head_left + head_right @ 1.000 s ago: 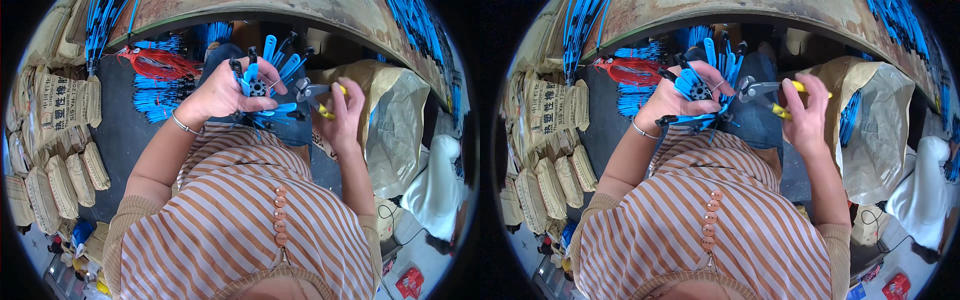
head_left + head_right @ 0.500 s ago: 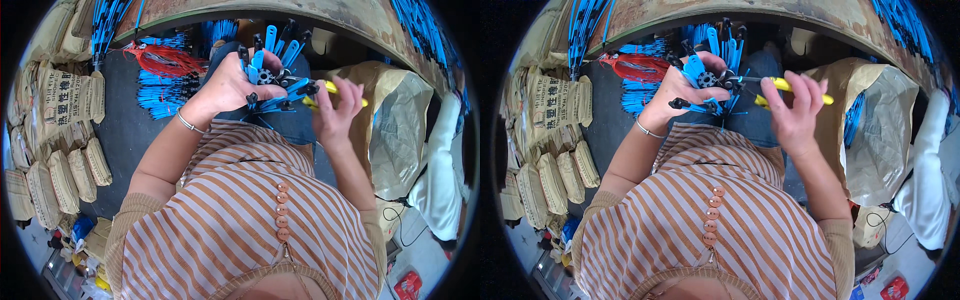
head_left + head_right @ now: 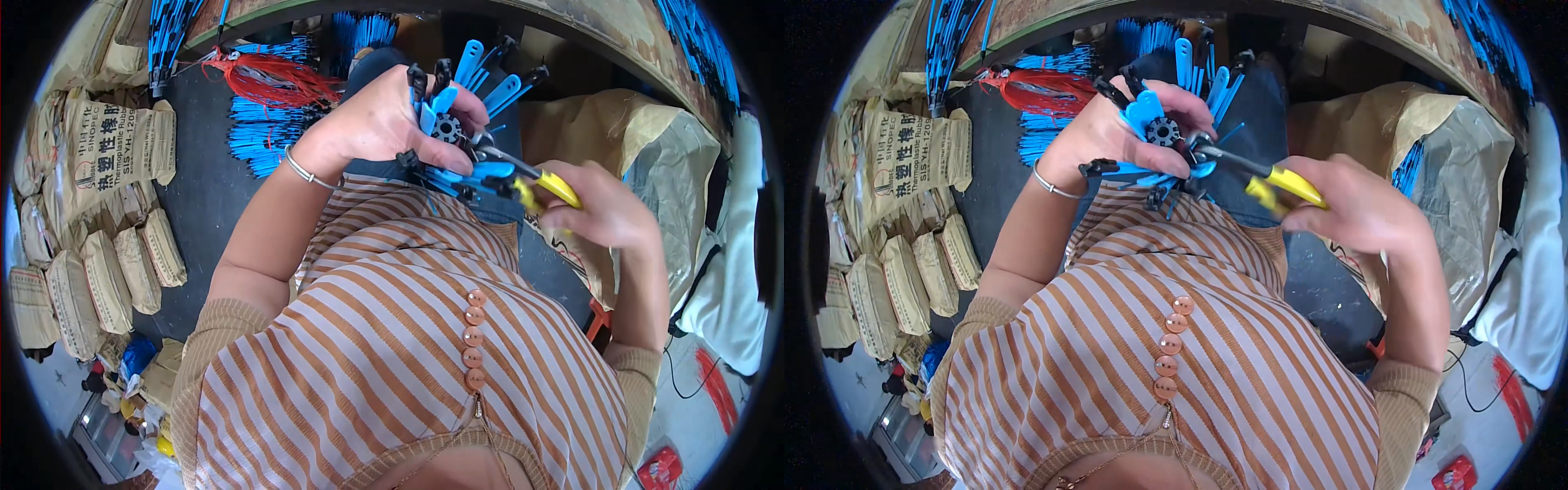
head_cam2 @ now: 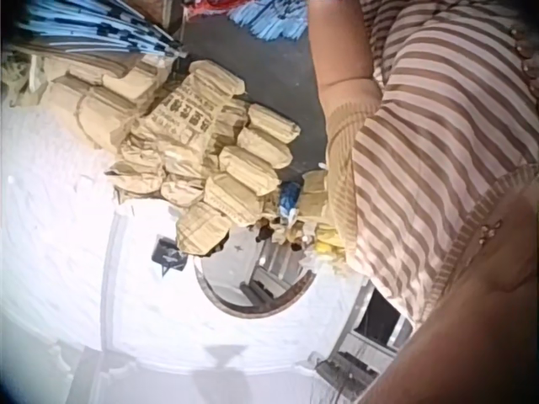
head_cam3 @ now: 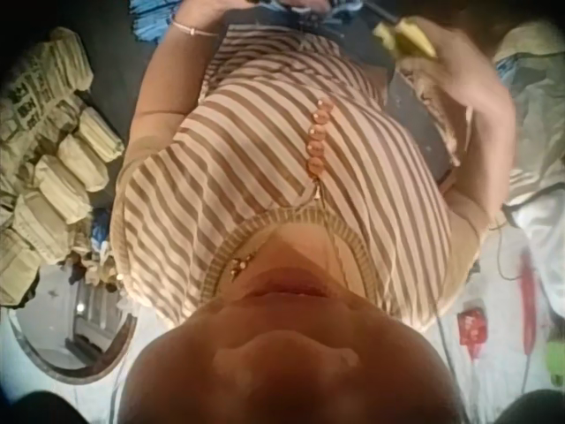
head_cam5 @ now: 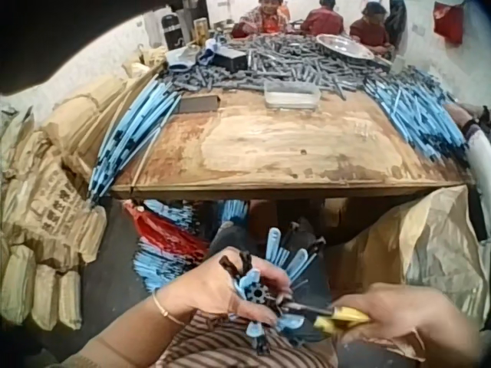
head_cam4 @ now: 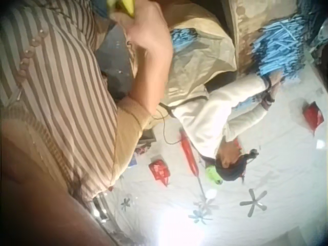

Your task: The person threads umbrella ribs onto a wire loop by hand, fits a plastic runner hub into the center, and tightens and cuts the wire using pliers.

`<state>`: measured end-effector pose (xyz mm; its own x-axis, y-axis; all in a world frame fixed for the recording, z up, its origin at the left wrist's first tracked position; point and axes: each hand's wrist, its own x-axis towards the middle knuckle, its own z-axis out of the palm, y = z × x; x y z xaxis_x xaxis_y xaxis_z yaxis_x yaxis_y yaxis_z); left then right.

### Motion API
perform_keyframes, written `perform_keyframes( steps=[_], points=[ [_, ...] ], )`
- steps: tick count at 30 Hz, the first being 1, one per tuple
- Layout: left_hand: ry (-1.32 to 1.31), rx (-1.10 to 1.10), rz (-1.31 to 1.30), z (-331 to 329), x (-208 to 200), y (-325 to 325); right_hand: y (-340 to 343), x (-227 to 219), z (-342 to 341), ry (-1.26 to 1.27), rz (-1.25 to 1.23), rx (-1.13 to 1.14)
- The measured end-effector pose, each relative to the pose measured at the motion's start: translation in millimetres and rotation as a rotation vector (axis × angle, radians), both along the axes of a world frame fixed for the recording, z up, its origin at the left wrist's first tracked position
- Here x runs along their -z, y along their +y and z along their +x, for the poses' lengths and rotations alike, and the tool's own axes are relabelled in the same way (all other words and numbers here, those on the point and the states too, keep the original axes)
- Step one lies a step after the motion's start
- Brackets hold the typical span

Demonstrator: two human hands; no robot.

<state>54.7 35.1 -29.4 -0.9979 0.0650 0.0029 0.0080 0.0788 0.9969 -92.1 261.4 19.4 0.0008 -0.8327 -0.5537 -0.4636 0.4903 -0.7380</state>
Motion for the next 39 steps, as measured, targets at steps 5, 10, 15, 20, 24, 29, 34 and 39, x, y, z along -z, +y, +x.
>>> perform_keyframes(
  steps=[5, 10, 15, 20, 24, 29, 34, 39],
  points=[
    [0.115, 0.094, -0.107, -4, 3, -13, -10, 61, 5, -0.999, 0.34, 0.076],
    [0.151, 0.012, -0.204, 1, 3, -25, -14, 60, 9, -0.341, -0.252, 0.034],
    [0.153, -0.203, -0.119, 5, 5, -22, -12, 30, 6, 0.649, -0.631, -0.056],
    [0.103, -0.048, -0.024, 5, 9, -27, -21, 41, 9, -0.692, 0.265, 0.14],
    [0.236, 0.122, -0.097, 5, 7, -36, -31, 52, 13, -1.323, 0.39, 0.033],
    [0.148, 0.005, -0.064, 2, 3, -26, -15, 34, 5, -0.092, -0.245, 0.04],
    [0.076, -0.069, -0.101, 2, 1, -19, -12, 33, -6, 0.161, -0.428, -0.024],
    [0.099, -0.005, -0.049, 2, 4, -23, -23, 67, 2, -1.079, 0.373, 0.151]
  ],
)
